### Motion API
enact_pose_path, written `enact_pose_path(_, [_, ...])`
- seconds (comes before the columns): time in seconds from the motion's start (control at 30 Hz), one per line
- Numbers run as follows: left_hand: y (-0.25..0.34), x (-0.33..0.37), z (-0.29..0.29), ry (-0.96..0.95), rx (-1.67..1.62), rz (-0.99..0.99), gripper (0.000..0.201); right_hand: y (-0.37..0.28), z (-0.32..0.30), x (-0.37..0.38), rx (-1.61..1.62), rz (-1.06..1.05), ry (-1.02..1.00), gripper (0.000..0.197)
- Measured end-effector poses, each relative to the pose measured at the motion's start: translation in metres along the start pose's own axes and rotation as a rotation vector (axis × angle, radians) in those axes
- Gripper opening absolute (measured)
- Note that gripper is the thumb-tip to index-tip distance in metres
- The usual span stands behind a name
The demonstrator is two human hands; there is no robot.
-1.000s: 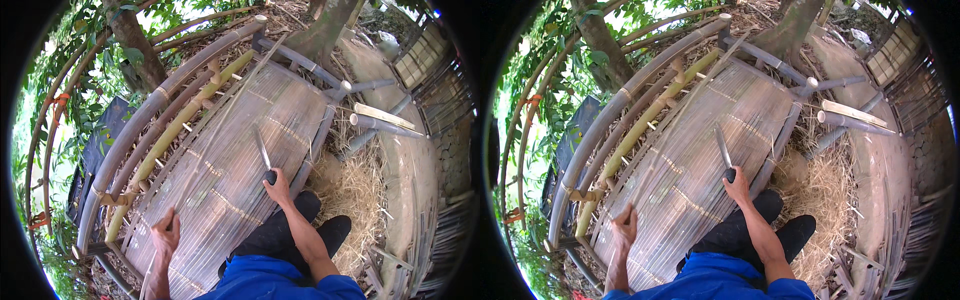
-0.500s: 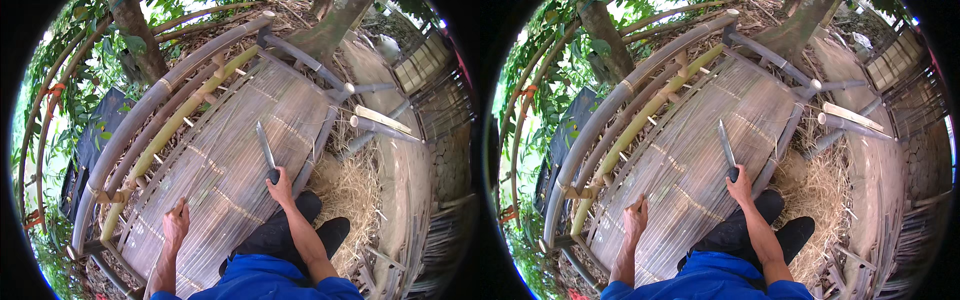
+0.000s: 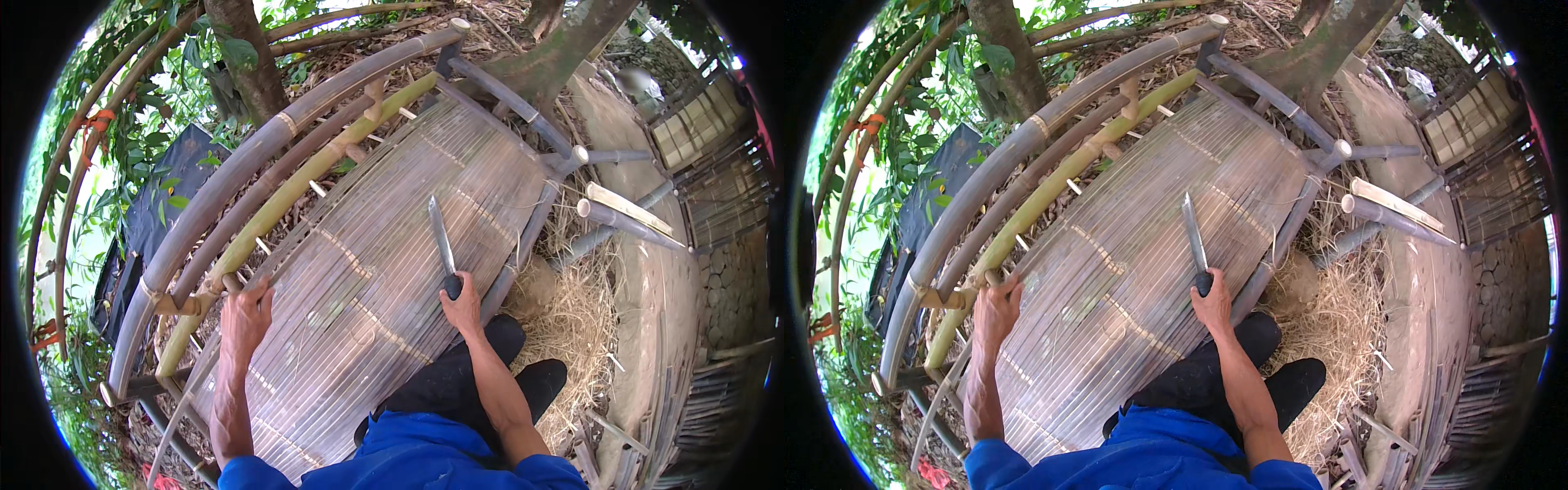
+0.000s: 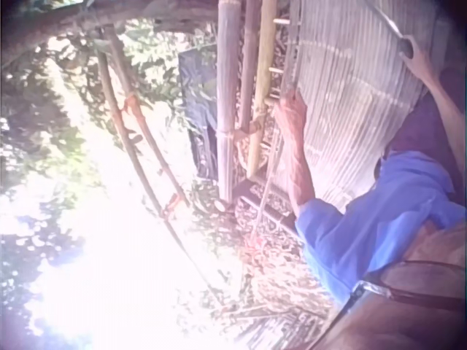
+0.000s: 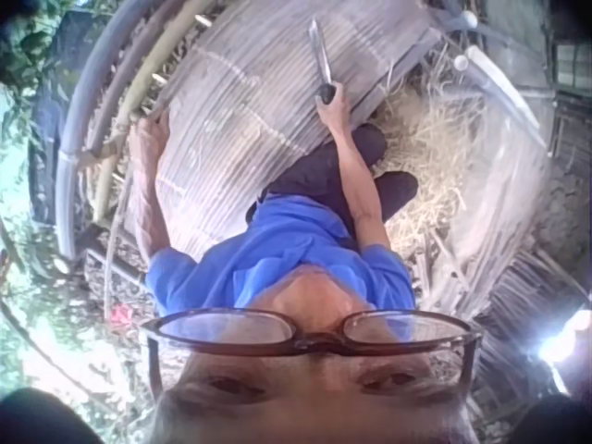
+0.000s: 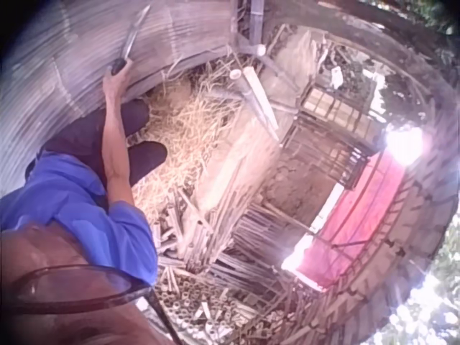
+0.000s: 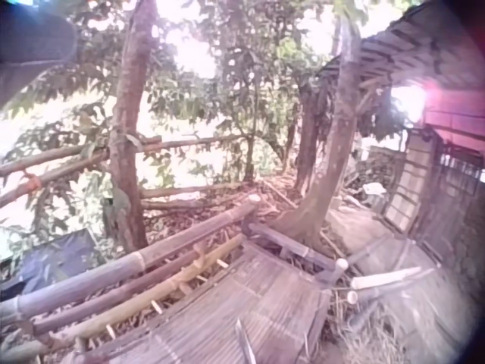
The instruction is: The person uses a knife to shave a thin strip of bamboo by hand, adjusts the position of a bamboo frame, and moves several bamboo stalks.
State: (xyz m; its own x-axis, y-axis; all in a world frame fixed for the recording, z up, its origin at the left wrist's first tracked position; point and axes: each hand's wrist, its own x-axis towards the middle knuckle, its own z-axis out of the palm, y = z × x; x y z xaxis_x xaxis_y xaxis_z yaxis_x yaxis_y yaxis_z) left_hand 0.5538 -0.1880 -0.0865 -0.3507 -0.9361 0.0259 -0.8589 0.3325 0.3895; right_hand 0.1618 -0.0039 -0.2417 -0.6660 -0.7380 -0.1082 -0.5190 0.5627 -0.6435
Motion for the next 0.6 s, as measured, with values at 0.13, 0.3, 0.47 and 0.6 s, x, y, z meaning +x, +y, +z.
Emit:
enact_pose_path(0.13, [0.011,0.033,0.01,-0.021,-0.109,0.021,0.025,0.008,-0.004,0.003,-0.005,-0.084,0.063,0.056])
enact_pose_path(0.3, [-0.042,0.045,0.024,0.008,0.049,-0.117,0.026,-0.015,0.021,-0.006,0.055,-0.13,0.0,0.05])
enact_pose_path(0.47, [-0.072,0.032,0.083,0.438,0.091,0.11,0.032,-0.02,-0.003,-0.005,-0.228,-0.122,-0.045,0.057])
enact_pose_path(0.6, [-0.149,-0.071,0.094,0.632,0.039,-0.024,0.054,-0.035,0.002,0.008,-0.489,-0.318,-0.1,0.055])
